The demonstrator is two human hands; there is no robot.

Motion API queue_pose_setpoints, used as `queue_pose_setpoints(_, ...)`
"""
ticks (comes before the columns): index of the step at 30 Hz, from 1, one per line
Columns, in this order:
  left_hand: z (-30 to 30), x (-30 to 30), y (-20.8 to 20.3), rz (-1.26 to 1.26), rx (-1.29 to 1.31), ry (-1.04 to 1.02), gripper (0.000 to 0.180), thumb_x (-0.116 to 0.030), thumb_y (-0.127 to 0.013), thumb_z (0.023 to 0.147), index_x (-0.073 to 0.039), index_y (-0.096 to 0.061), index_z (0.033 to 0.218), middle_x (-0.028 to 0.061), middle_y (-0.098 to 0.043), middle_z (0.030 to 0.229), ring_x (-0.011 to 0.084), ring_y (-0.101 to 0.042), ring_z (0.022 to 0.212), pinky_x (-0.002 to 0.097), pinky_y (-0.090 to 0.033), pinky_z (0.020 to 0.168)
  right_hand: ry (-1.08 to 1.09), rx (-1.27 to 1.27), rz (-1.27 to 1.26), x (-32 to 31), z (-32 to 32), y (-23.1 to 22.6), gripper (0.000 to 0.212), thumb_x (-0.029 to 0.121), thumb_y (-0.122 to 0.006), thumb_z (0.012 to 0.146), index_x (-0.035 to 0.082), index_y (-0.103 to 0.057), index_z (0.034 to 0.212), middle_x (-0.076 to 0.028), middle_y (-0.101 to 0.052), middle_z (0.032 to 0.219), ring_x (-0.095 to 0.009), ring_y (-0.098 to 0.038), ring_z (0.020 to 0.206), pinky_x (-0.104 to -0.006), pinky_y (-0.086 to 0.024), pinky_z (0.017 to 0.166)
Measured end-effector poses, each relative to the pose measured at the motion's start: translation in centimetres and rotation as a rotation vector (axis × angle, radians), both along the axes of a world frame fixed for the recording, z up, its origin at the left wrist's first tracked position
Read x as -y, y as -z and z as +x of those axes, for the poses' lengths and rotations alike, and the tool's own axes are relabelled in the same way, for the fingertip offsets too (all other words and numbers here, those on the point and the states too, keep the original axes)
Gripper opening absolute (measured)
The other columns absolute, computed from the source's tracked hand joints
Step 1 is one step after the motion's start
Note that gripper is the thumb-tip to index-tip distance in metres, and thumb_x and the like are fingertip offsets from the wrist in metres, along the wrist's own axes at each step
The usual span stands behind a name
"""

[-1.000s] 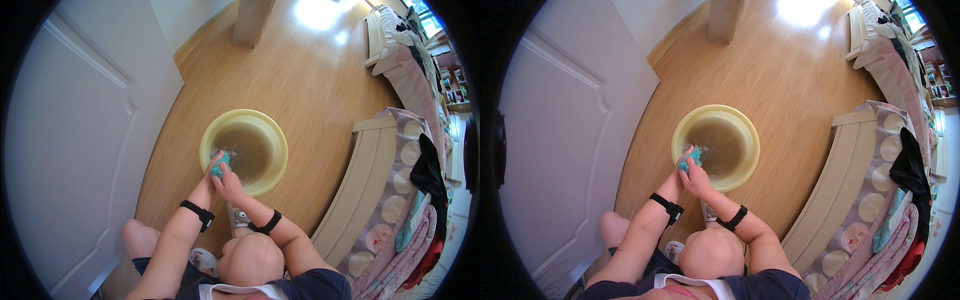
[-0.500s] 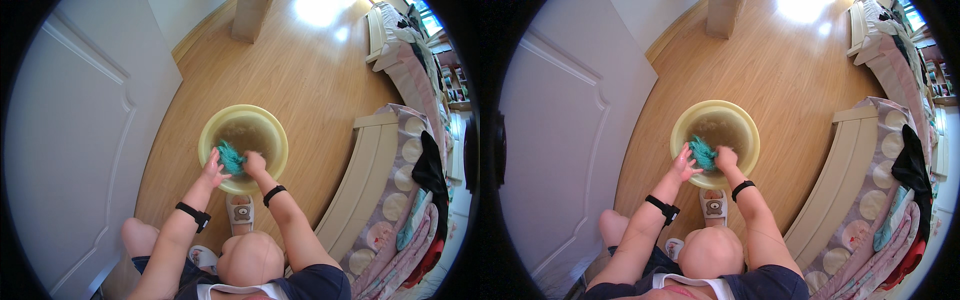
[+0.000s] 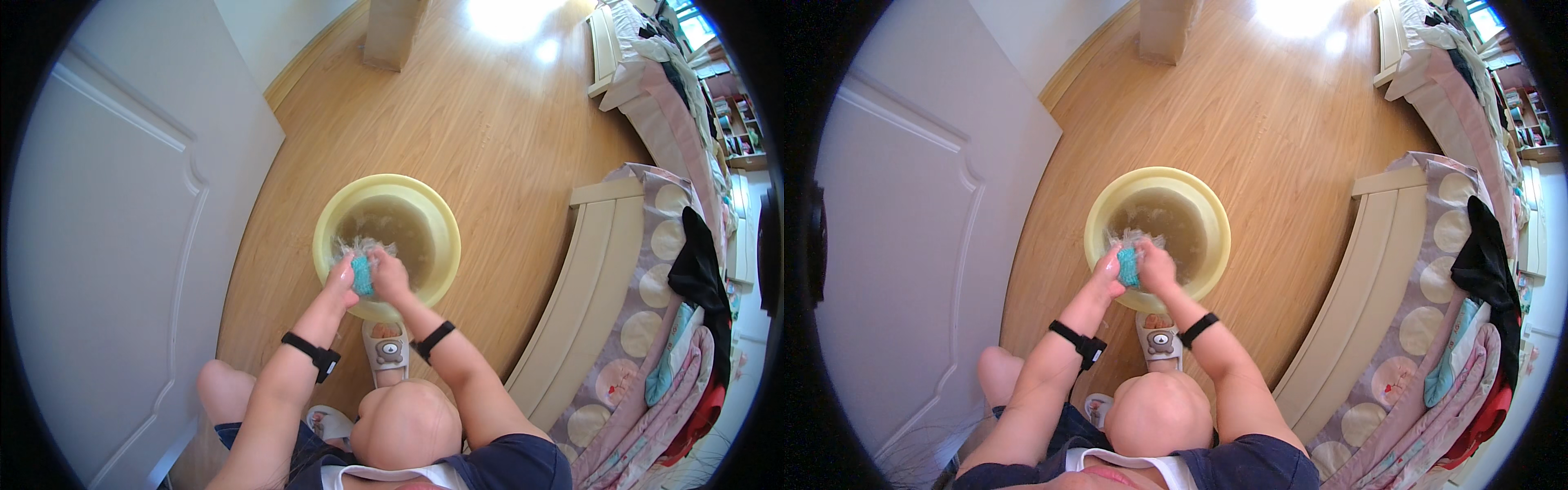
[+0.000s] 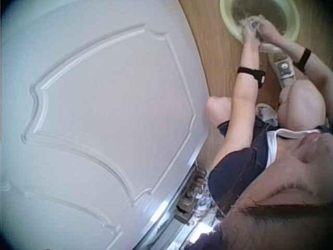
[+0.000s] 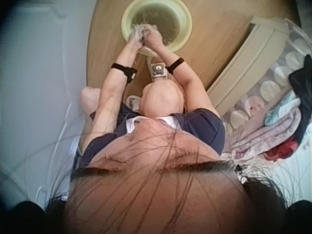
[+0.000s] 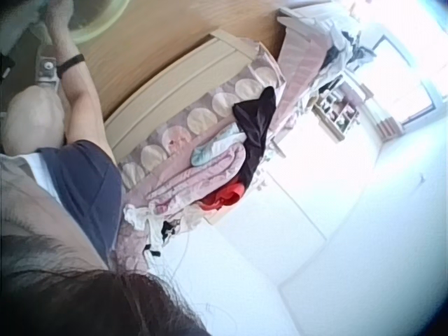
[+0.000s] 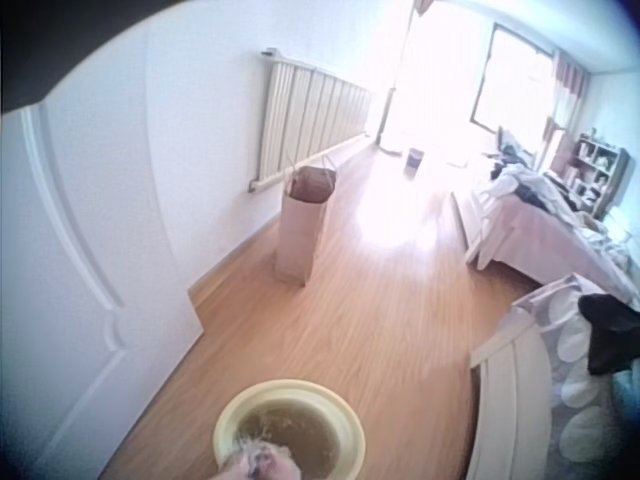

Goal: The person wipes a small table with a green cloth, then moves to clean a white door. They dip the cloth into a yellow basin of water, wring it out, and wipe the door repeatedly, including the handle and edges.

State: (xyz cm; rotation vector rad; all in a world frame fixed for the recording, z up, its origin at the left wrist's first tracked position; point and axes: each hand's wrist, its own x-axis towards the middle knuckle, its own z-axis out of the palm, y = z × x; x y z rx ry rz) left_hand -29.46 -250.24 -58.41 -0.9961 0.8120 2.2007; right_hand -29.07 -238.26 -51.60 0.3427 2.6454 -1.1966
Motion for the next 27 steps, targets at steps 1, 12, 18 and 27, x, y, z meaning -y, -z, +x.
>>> queue_pose_setpoints(1, 0.0, -0.2, -0.3, -0.064, 0.045, 0.002, 0.042, -0.044, -0.048, 0.102, -0.006, -0.061, 0.115, 0.0102, -0.067, 0.104, 0.0251, -0.066, 0.092, 0.0429, -0.053, 0.087, -0.120, 0.016, 0.048, -1.1, -0.5, 1.1, 0.029, 0.037, -0.055, 0.097, 0.011, -0.066, 0.102, -0.022, -0.066, 0.080, -0.044, -0.065, 0.078, -0.0523, -0.052, 0.069)
queue_pose_setpoints(12, -0.4, 1.3, -5.0, -0.068, 0.060, 0.042, 0.074, -0.056, -0.052, 0.096, -0.035, -0.016, 0.157, 0.0041, -0.002, 0.166, 0.0384, 0.001, 0.151, 0.0724, -0.024, 0.108, -0.028, 0.225, 0.143, -6.0, -1.5, 7.1, 0.034, 0.018, -0.066, 0.081, 0.009, -0.069, 0.114, -0.019, -0.070, 0.105, -0.036, -0.066, 0.102, -0.0449, -0.053, 0.089)
queue_pose_setpoints(18, -0.2, 2.1, -0.2, 0.016, 0.088, 0.040, 0.048, -0.054, -0.055, 0.095, -0.019, -0.059, 0.126, 0.0060, -0.062, 0.121, 0.0253, -0.059, 0.107, 0.0456, -0.049, 0.094, -0.134, -0.111, -0.403, 1.5, 0.7, -0.5, 0.024, 0.028, -0.066, 0.090, 0.006, -0.064, 0.099, -0.025, -0.066, 0.094, -0.040, -0.065, 0.088, -0.0433, -0.051, 0.078)
queue_pose_setpoints(27, 0.5, 0.3, 0.1, 0.005, -0.097, 0.020, 0.041, -0.039, -0.038, 0.106, -0.007, -0.063, 0.112, 0.0075, -0.067, 0.112, 0.0249, -0.064, 0.103, 0.0454, -0.050, 0.097, -0.146, -0.002, 0.129, -1.4, -0.5, 1.1, 0.029, 0.037, -0.056, 0.096, 0.010, -0.063, 0.099, -0.019, -0.068, 0.087, -0.040, -0.067, 0.081, -0.0516, -0.053, 0.071)
